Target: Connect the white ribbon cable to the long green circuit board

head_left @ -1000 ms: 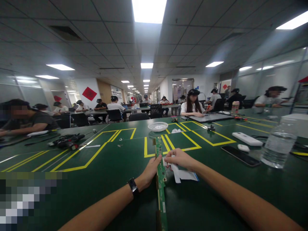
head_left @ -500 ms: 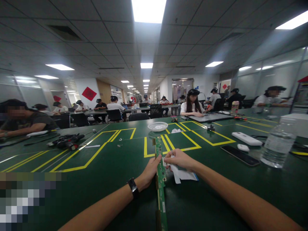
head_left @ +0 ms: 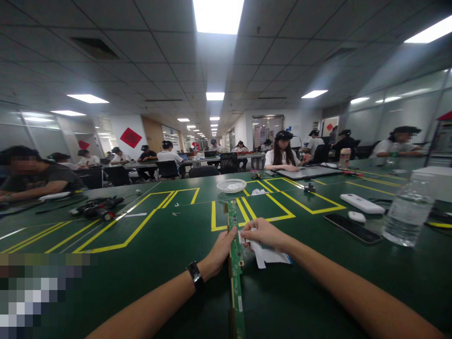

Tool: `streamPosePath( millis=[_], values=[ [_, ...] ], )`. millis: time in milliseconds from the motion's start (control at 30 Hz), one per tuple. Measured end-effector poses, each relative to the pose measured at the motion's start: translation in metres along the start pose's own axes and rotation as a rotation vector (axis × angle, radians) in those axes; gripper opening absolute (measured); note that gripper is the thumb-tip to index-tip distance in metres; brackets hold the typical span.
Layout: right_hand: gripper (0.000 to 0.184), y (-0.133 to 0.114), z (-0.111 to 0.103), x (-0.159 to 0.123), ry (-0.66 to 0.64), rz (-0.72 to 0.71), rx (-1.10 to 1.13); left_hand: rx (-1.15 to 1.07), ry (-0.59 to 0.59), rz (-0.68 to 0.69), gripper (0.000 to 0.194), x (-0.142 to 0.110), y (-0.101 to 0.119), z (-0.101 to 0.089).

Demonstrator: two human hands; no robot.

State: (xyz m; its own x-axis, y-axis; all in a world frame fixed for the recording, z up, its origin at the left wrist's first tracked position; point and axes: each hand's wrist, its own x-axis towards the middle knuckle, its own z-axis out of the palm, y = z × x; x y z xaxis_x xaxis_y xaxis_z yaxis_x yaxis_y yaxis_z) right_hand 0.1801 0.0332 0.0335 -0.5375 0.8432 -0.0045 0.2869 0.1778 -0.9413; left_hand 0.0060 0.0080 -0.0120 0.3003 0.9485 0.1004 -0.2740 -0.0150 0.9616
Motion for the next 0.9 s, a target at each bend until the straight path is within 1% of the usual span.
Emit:
streamPosePath(
  millis=[133,300,567,667,900],
  values=[
    [0.031,0.0,0.0,0.0,0.007,0.002,-0.008,0.008,-0.023,0.008,0.051,-0.002,0.003,0.001],
    [0.028,0.003,0.001,0.002,0.006,0.016,0.014,0.058,-0.02,-0.004,0.05,-0.005,0.006,0.004],
    [0.028,0.0,0.003,0.0,0.012,0.013,-0.038,0.096,-0.079,-0.005,0.055,-0.012,0.014,0.006],
    [0.027,0.001,0.005,0.0,0.029,0.007,-0.048,0.095,-0.088,0.007,0.058,-0.012,0.012,0.004],
    [0.026,0.0,0.012,-0.001,0.08,-0.031,-0.012,0.101,-0.063,-0.006,0.053,-0.007,0.006,0.0]
  ],
)
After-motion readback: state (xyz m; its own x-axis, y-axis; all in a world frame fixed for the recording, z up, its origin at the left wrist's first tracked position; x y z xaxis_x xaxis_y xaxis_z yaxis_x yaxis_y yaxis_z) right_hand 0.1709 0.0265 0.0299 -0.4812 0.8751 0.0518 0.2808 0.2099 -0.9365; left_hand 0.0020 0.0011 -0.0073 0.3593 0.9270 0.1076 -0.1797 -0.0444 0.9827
